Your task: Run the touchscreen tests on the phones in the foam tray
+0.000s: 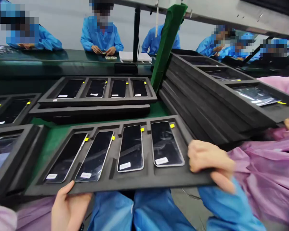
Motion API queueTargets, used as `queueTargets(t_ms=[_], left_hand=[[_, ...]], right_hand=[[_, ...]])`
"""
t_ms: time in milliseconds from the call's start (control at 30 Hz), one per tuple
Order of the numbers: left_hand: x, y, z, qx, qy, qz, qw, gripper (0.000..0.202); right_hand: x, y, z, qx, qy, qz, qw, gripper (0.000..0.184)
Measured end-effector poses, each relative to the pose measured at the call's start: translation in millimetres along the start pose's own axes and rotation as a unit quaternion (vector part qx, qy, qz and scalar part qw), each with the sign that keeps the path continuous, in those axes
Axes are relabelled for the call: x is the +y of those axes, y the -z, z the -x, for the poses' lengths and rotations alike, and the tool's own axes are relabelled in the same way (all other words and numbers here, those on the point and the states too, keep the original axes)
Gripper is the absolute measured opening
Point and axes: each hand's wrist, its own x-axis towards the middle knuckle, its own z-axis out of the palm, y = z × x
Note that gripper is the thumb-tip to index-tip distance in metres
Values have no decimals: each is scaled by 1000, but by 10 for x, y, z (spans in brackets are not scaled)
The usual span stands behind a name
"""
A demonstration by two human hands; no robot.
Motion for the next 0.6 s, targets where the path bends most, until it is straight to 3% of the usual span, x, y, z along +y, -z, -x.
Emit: queueTargets(t_ms=[33,67,133,200,300,367,433,500,600], left_hand=[[8,5,-44,-4,-7,-1,1000,53],[7,19,-81,-12,-1,-7,1000,49],[-15,76,-127,-48,60,-48,996,34],[-55,160,-127,-118,155,-118,974,44],[-105,232,-64,-264,265,-237,896,74],[-104,149,-6,-373,274,-306,832,77],[-81,-81,46,-469,209,-366,776,71],[-66,-426,68,-516,72,-435,734,63],[-124,-972,6,-442,-242,-536,678,48]], right_hand=[[110,-116,10,-39,10,-122,992,54],[221,-245,37,-47,-23,-192,980,52],[418,-497,153,-22,-69,-193,978,56],[541,-676,324,-1,-118,-170,978,55],[584,-752,540,1,-190,-110,976,43],[574,-732,584,-12,-234,-57,971,27],[573,-719,549,-28,-266,-7,964,17],[589,-743,472,-47,-282,26,958,23],[628,-831,350,-105,-270,89,953,31]])
